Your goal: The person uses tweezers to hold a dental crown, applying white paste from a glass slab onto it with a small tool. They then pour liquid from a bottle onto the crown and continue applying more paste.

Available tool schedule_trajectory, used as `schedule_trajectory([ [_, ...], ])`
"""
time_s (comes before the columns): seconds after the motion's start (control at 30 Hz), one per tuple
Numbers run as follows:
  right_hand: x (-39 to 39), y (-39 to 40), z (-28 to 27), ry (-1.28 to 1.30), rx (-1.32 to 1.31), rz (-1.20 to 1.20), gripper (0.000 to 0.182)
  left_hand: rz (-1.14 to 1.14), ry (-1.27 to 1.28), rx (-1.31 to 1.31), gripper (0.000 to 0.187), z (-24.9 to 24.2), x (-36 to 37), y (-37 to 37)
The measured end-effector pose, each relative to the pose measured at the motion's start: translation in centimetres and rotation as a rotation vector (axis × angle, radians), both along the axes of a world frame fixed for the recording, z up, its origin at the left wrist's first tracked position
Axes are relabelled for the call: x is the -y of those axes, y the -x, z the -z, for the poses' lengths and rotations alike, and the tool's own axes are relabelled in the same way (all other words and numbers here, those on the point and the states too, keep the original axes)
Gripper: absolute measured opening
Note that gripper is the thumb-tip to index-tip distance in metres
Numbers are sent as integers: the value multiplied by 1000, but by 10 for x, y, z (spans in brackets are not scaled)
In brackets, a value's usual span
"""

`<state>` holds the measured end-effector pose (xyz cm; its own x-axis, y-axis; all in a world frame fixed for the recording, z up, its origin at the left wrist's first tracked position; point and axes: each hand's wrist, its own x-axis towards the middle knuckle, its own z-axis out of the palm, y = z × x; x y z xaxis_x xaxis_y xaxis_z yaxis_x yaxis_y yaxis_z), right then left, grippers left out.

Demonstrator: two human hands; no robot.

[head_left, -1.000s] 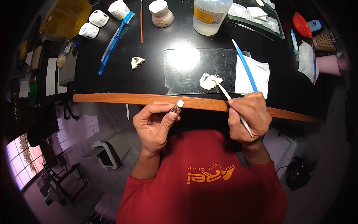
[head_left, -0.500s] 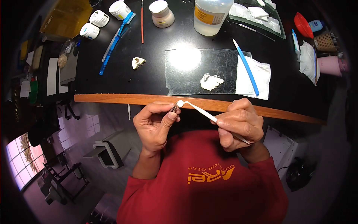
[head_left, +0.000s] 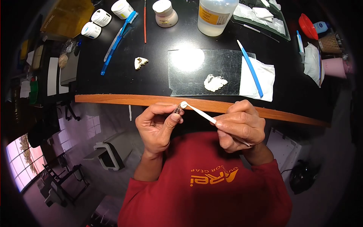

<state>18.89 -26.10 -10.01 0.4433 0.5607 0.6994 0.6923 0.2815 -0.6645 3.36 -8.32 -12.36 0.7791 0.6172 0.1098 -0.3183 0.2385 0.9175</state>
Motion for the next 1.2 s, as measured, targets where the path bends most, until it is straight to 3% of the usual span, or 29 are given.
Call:
schedule_trajectory([
  [1.2, 2, 0, 2, -13, 2, 38, 21, 4, -42, -53, 18, -1, 0, 1],
])
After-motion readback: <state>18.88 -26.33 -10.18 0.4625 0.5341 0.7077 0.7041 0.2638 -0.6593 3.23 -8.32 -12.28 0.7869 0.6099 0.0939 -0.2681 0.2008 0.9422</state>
